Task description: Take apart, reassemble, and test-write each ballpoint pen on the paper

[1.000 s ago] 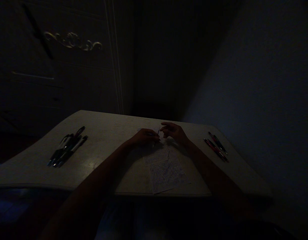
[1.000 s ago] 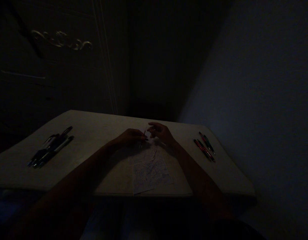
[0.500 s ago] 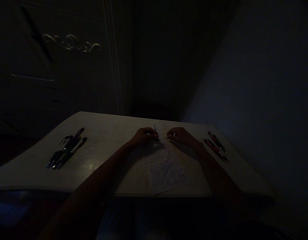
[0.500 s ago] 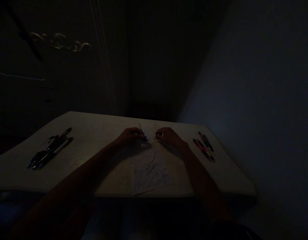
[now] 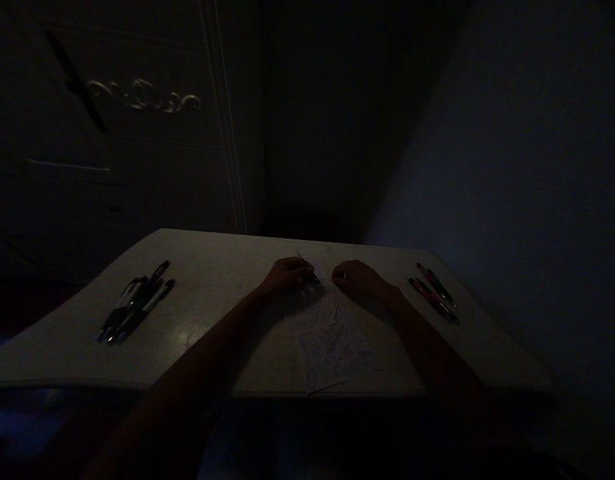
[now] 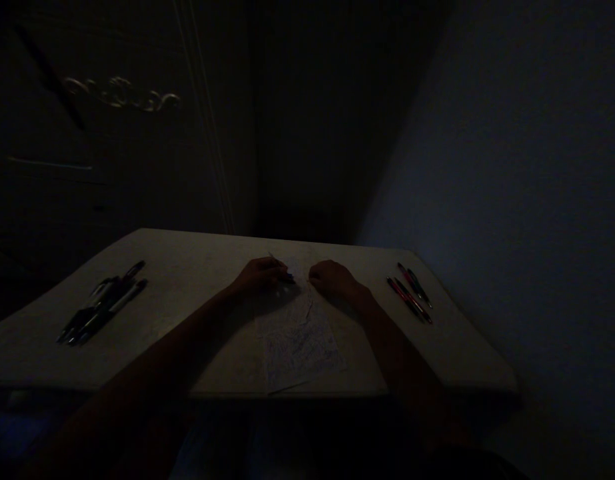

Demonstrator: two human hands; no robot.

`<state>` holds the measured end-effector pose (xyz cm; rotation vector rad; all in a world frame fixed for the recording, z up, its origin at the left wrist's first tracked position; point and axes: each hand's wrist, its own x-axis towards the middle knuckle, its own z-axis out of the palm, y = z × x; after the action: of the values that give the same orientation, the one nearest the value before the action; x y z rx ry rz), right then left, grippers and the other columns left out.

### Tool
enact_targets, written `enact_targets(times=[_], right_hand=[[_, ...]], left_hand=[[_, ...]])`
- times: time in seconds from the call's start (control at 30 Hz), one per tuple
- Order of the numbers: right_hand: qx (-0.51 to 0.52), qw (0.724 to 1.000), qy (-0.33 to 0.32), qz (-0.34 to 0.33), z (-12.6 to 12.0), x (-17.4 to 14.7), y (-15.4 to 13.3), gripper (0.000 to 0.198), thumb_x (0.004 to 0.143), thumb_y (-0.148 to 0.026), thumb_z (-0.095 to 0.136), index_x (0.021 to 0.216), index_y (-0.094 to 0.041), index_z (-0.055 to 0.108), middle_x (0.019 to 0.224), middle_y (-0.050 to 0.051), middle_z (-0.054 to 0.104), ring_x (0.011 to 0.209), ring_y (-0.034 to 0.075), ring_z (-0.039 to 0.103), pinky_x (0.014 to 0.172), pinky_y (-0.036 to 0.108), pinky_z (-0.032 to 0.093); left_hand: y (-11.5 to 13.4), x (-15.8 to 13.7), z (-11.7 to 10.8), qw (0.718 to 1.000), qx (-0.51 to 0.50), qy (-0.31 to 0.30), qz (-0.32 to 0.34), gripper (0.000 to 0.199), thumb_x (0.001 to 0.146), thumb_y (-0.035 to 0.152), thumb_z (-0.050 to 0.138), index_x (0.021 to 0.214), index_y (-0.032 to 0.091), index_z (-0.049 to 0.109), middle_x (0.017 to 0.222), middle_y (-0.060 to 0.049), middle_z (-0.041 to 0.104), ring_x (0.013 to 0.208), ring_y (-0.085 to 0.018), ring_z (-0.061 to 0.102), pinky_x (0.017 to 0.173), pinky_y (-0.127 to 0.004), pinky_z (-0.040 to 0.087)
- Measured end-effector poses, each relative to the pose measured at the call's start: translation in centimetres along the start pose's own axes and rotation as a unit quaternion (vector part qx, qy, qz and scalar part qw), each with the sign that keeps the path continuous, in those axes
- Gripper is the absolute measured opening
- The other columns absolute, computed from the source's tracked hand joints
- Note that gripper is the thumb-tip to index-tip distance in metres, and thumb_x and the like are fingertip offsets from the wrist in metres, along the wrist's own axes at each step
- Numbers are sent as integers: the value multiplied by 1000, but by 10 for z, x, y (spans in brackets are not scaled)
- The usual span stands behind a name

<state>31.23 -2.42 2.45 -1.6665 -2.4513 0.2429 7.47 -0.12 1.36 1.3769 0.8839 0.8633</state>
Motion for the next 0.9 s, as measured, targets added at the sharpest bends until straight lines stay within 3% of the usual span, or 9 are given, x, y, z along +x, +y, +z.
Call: enact_targets(times=[0.13, 0.27, 0.5, 0.9], right_hand=[[-2, 1000, 15, 4, 1, 2, -2, 18, 89, -19, 59, 93, -19, 76, 98, 11, 75, 83, 22, 66, 72, 30, 44], [107, 990, 91, -11, 3, 5, -7, 13, 91, -20, 57, 93, -19, 70, 99, 10, 73, 86, 20, 65, 77, 31, 47], [320, 937, 141, 31, 9, 3, -22, 16, 92, -36, 55, 93, -22, 62, 84, 2, 70, 54, 13, 58, 51, 26, 44], [355, 921, 154, 43, 14, 5, -19, 19, 88, -39, 58, 89, -20, 64, 78, 3, 69, 53, 12, 57, 45, 23, 44]], left_hand=[[2, 1, 0, 1000, -11, 28, 4, 32, 68, 38, 81, 84, 13, 71, 77, -7, 74, 53, -11, 54, 52, -25, 40], [4, 2, -1, 997, -53, 56, 26, 42, 64, 46, 84, 87, 13, 68, 89, -11, 76, 51, -10, 56, 51, -26, 42], [0, 5, -5, 991, -99, 76, 40, 46, 64, 44, 85, 94, 13, 68, 96, -12, 77, 52, -9, 58, 51, -25, 41], [-2, 6, -4, 994, -83, 62, 43, 42, 67, 41, 84, 93, 13, 69, 95, -12, 78, 50, -8, 57, 50, -24, 42]])
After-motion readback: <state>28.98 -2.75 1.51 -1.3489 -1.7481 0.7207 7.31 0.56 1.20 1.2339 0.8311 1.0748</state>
